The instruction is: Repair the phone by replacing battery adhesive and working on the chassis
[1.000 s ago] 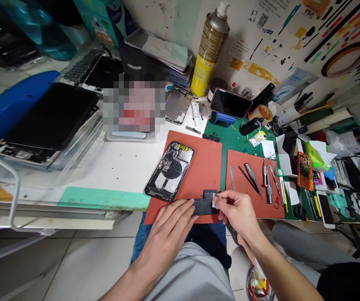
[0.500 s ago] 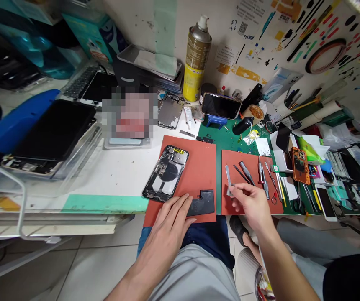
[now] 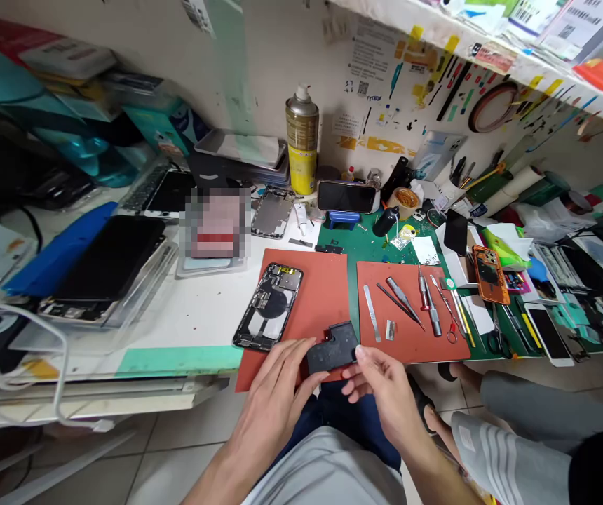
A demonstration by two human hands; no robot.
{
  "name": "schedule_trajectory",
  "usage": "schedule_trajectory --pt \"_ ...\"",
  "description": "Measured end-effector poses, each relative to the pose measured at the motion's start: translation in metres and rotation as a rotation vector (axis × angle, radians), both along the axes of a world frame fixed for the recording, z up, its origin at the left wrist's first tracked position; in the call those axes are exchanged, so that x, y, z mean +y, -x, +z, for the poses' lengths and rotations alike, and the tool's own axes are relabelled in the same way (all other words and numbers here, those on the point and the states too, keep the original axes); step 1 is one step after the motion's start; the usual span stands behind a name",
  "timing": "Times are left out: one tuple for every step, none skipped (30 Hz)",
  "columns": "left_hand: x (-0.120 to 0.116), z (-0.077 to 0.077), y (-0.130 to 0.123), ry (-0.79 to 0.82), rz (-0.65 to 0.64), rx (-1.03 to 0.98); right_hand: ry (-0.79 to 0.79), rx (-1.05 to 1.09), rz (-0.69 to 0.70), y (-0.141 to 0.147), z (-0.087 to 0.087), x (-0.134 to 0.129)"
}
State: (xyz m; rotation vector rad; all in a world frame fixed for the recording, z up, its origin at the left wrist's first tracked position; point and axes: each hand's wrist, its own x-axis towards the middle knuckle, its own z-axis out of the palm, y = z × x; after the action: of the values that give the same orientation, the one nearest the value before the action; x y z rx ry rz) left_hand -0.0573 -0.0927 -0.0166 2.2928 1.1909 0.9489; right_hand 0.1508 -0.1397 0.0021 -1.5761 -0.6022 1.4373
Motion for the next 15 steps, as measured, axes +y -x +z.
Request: schedule_trajectory --pt "-0.002 0.001 -0.001 0.013 -0.004 -0.026 -0.007 0.097 -0.017 0.004 0.000 0.001" --pt "-0.004 0.001 -0.001 0.041 0.003 -0.057 -0.021 0.159 -0.039 0.006 0.000 0.003" --pt "-0.006 0.002 -0.002 0.092 0.025 -0.096 -0.037 0.196 -0.064 0.008 0.001 0.004" --pt "-0.008 0.003 -0.003 0.165 0.060 -0.151 -0.053 0.218 -0.088 0.008 0.002 0.004" --pt "-0.009 0.004 -0.005 0.266 0.097 -0.217 -0.069 0.232 -0.112 0.009 0.003 0.003" --pt "-0.010 0.005 -0.007 0.387 0.127 -0.289 -0.088 0.241 -0.132 0.010 0.003 0.002" --pt "-0.011 0.006 -0.010 0.514 0.141 -0.360 -0.107 0.248 -0.153 0.012 0.004 0.000" --pt "-0.010 0.008 -0.012 0.630 0.139 -0.423 -0.124 0.256 -0.172 0.014 0.004 -0.001" --pt "-0.009 0.010 -0.015 0.721 0.124 -0.471 -0.136 0.267 -0.185 0.015 0.003 -0.003" --pt "-0.006 0.012 -0.017 0.785 0.105 -0.499 -0.140 0.282 -0.187 0.016 0.003 -0.004" --pt "-0.002 0.015 -0.019 0.825 0.089 -0.509 -0.138 0.297 -0.177 0.015 0.002 -0.005" --pt "0.004 0.018 -0.020 0.849 0.074 -0.503 -0.134 0.304 -0.157 0.013 0.000 -0.006" --pt "0.012 0.021 -0.019 0.871 0.057 -0.476 -0.130 0.292 -0.133 0.010 -0.001 -0.006" --pt "0.021 0.025 -0.017 0.896 0.037 -0.427 -0.130 0.241 -0.107 0.004 -0.002 -0.007" --pt "0.032 0.028 -0.015 0.924 0.013 -0.362 -0.133 0.153 -0.089 -0.003 -0.004 -0.009"
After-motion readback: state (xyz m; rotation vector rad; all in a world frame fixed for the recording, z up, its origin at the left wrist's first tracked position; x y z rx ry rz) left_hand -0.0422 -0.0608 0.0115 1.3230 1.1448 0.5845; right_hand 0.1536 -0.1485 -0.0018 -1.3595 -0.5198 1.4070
